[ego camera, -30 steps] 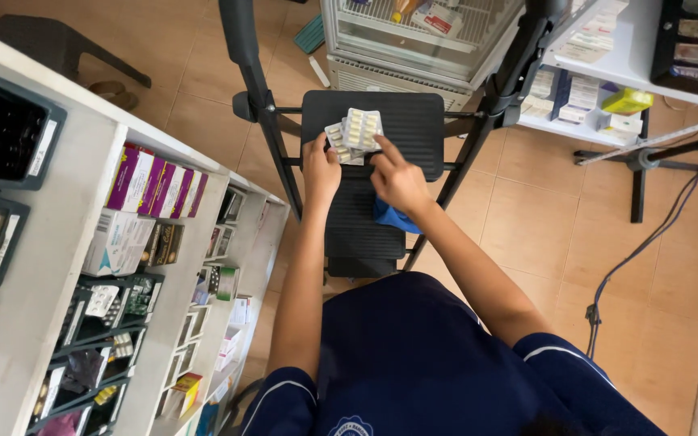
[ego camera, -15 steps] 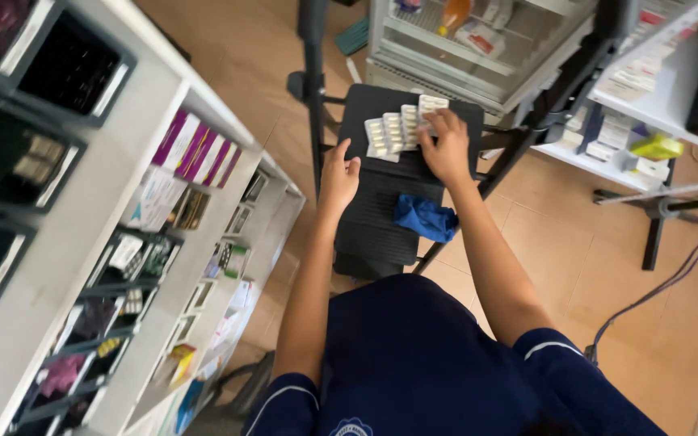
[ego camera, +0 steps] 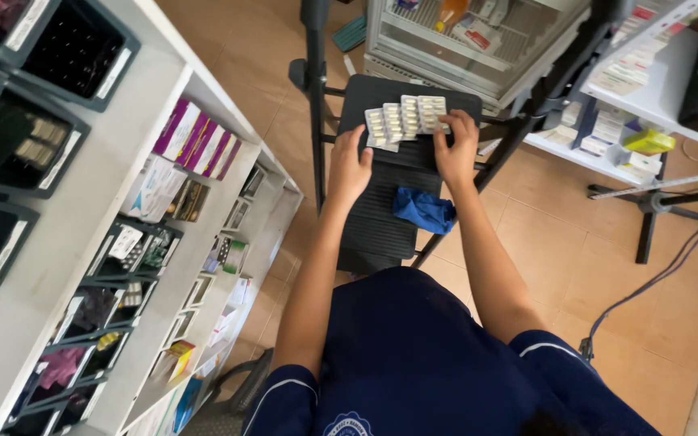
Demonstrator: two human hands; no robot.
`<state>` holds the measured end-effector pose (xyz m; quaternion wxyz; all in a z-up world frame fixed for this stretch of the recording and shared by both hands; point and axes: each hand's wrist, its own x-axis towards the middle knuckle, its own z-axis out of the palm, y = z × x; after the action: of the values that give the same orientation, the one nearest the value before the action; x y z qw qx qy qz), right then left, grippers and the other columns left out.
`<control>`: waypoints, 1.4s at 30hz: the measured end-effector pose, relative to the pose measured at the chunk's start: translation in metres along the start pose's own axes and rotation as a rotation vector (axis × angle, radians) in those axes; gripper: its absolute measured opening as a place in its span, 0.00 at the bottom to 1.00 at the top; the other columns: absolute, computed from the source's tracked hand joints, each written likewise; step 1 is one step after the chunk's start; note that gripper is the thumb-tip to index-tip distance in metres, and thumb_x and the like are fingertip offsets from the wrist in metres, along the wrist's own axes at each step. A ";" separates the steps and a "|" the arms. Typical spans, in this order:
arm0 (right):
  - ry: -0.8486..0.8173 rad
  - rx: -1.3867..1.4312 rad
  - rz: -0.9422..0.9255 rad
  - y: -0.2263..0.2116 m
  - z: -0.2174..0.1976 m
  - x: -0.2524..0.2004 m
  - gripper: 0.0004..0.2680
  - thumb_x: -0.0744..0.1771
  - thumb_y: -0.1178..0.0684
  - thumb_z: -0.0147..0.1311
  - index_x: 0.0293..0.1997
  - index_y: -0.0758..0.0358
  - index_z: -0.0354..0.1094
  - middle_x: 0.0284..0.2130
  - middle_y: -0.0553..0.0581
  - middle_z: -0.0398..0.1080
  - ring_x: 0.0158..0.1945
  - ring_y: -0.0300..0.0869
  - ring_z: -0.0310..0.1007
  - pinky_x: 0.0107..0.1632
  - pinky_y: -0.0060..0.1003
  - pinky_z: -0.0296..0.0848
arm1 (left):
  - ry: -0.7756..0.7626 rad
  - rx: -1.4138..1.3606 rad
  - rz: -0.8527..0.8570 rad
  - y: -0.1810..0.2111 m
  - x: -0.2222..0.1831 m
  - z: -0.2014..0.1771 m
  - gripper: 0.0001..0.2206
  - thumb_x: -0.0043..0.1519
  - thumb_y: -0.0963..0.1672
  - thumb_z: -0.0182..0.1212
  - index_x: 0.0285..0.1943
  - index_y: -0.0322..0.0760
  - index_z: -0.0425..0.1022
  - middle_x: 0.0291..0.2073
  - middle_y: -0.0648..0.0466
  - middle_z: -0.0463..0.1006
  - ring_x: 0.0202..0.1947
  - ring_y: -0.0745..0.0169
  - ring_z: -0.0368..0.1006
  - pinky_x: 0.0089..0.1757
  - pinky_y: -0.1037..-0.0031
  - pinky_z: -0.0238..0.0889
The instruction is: The person wipes several medicine blister packets with a blue cloth before placing them into small storage bins on a shelf.
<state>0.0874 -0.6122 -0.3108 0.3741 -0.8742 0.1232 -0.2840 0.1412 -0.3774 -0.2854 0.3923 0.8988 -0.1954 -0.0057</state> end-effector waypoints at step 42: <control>-1.193 0.540 -0.621 -0.598 0.141 -0.037 0.19 0.62 0.66 0.49 0.61 0.66 0.68 0.62 0.74 0.66 0.65 0.71 0.63 0.64 0.63 0.62 | 0.487 -0.079 -0.626 0.059 -0.189 -0.470 0.35 0.69 0.58 0.35 0.79 0.33 0.45 0.23 0.54 0.82 0.36 0.50 0.82 0.46 0.56 0.69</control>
<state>0.1419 -0.1017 0.0281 0.4827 -0.7521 -0.4301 0.1276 0.0228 -0.0162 0.0542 0.4408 0.8742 0.1871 0.0808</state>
